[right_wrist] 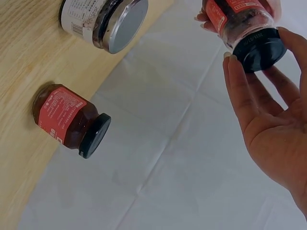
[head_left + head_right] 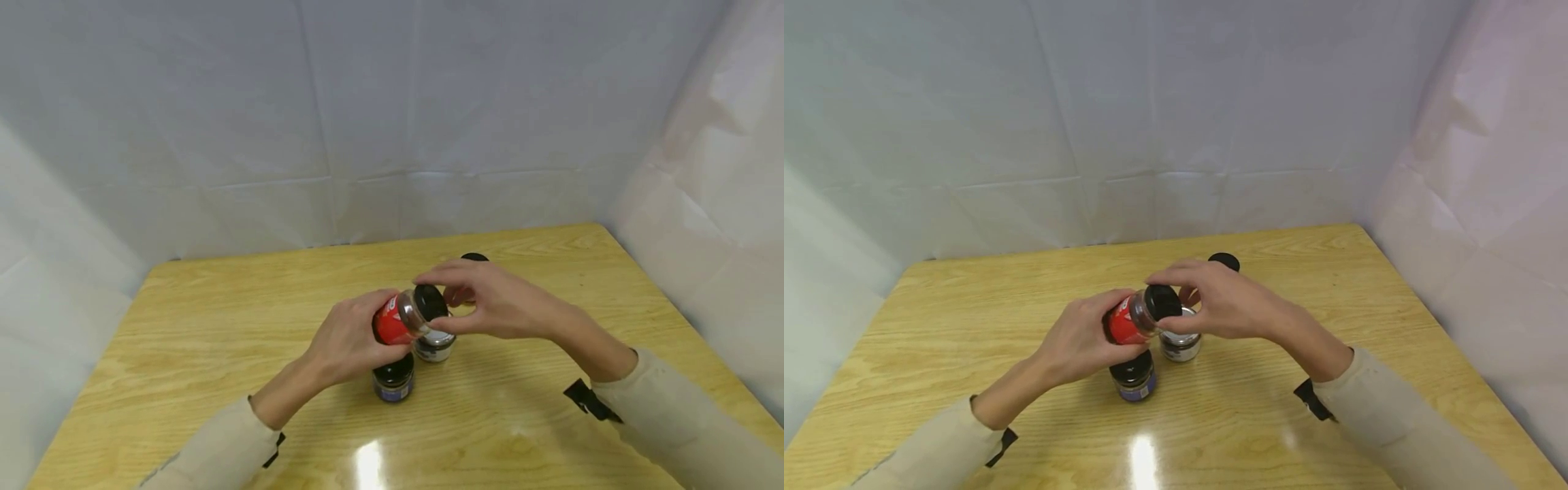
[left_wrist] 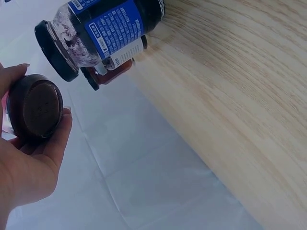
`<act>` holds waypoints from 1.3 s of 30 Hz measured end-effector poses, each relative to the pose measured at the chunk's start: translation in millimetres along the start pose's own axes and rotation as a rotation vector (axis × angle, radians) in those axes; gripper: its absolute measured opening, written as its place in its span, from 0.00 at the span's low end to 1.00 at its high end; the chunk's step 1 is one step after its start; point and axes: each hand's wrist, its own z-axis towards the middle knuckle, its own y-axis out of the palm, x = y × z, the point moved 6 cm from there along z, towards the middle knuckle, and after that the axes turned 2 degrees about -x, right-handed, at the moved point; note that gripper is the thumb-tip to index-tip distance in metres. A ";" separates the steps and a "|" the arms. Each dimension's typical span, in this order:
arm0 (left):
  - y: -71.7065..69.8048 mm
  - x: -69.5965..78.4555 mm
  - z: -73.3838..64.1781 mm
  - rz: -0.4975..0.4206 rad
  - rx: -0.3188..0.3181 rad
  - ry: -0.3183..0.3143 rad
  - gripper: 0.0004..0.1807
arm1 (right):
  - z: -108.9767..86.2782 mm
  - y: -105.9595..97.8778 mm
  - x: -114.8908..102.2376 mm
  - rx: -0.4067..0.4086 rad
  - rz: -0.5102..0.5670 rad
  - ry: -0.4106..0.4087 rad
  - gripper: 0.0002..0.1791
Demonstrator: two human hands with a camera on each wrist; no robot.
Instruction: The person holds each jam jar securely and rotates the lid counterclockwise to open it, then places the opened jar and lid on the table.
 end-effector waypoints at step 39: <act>-9.2 -50.0 -6.3 -0.094 0.073 -0.174 0.32 | -2.7 -10.3 -2.5 0.168 -0.193 -0.142 0.29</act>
